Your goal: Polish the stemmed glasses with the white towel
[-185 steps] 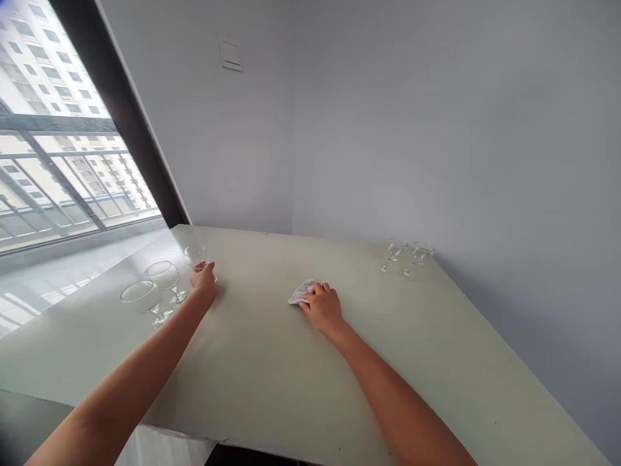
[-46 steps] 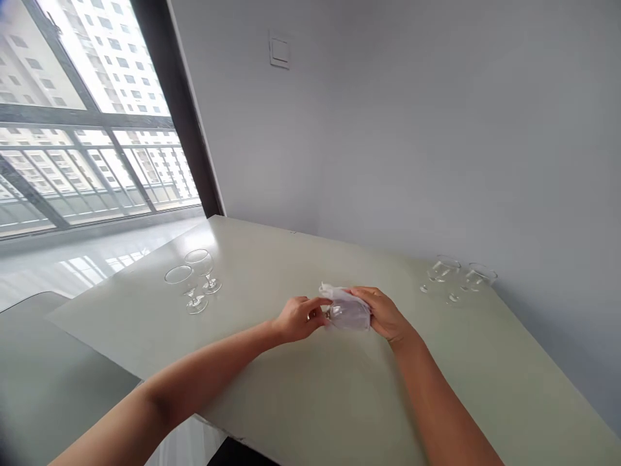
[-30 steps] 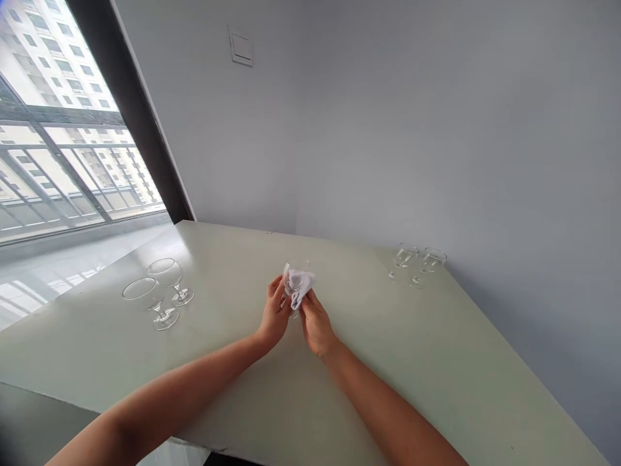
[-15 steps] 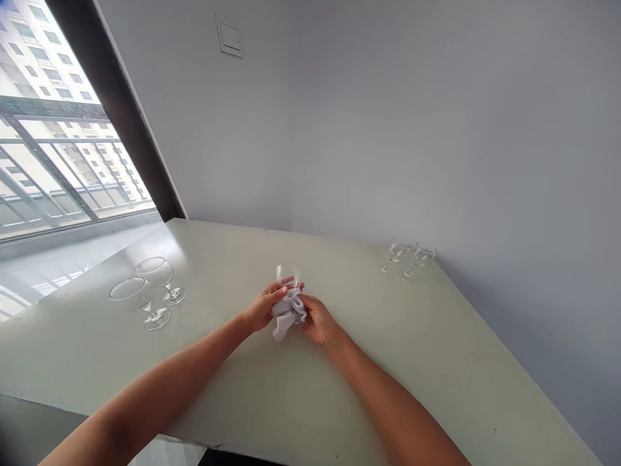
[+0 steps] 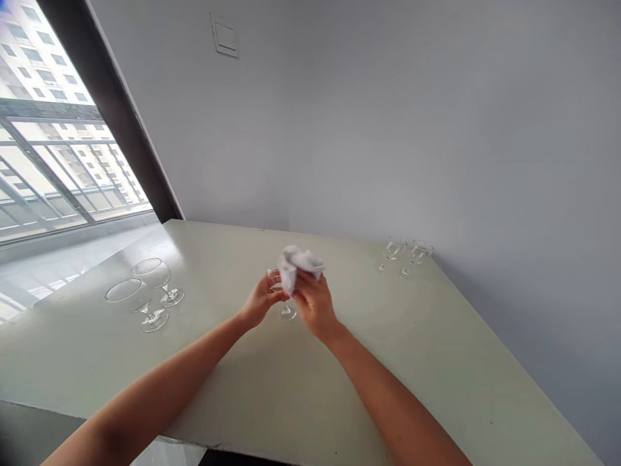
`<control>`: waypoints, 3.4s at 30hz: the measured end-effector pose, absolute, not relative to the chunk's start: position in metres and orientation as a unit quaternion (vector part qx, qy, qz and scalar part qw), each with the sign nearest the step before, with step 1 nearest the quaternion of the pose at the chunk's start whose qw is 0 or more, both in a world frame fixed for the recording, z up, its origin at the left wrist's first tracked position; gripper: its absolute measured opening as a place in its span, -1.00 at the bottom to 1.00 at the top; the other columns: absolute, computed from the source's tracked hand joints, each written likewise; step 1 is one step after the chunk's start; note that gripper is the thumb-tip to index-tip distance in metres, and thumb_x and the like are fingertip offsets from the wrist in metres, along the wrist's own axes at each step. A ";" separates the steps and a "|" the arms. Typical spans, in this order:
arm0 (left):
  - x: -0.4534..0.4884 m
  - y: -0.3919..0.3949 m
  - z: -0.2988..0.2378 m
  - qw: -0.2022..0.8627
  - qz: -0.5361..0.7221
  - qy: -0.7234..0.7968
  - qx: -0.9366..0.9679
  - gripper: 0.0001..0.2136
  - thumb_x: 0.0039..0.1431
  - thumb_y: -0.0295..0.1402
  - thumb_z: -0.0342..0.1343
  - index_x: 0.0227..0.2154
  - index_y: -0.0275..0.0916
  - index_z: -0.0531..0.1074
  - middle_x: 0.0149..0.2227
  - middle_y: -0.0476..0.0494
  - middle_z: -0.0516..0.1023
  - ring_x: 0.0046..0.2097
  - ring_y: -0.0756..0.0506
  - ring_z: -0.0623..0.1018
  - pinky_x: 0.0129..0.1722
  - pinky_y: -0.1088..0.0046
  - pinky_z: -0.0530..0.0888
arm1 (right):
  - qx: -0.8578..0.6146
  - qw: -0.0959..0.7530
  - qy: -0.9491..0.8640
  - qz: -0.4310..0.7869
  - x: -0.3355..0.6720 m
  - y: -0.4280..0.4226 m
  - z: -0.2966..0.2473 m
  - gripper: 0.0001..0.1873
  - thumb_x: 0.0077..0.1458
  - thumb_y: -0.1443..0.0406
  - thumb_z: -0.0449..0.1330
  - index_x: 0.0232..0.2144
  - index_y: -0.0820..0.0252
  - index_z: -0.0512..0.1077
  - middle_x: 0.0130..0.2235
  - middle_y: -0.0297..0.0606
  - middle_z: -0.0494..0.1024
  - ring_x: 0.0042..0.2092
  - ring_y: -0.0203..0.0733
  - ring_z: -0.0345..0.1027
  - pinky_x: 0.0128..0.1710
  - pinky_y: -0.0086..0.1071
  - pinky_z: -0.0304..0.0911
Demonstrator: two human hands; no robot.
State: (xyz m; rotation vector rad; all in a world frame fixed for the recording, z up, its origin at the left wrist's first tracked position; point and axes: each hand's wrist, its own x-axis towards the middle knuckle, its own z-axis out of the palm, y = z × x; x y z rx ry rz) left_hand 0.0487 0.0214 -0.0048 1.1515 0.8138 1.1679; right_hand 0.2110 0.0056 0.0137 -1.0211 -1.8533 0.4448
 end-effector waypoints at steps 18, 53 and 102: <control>0.050 0.014 0.009 0.636 0.626 0.306 0.331 -0.59 -0.11 -0.43 0.24 -0.17 -0.14 0.24 -0.06 -0.09 0.35 -0.04 -0.15 0.46 -0.04 0.31 0.35 | -0.480 0.397 -0.724 0.296 0.186 0.003 -0.015 -0.80 0.00 0.27 0.06 -0.27 0.16 0.33 -0.32 -0.25 0.44 -0.37 -0.21 0.23 -0.39 -0.35 0.15; 0.054 0.038 -0.053 0.354 0.400 0.540 0.650 -0.59 0.12 -0.06 -0.11 -0.01 -0.11 0.17 0.04 -0.16 0.35 0.04 -0.14 0.36 0.02 0.22 0.27 | -0.717 0.488 -0.472 0.160 0.325 0.121 -0.037 -0.79 -0.07 0.33 0.07 -0.30 0.22 0.36 -0.31 -0.21 0.50 -0.29 -0.19 0.37 -0.29 -0.37 0.22; -0.133 -0.089 -0.019 0.020 0.676 0.684 0.272 -0.59 -0.07 -0.40 0.05 -0.10 -0.18 0.16 -0.08 -0.15 0.28 -0.07 -0.12 0.36 -0.05 0.19 0.30 | -0.534 0.223 -0.799 0.163 0.199 -0.004 -0.003 -0.75 0.05 0.15 0.05 -0.32 0.11 0.46 -0.20 -0.20 0.42 -0.16 -0.10 0.26 -0.27 -0.28 0.19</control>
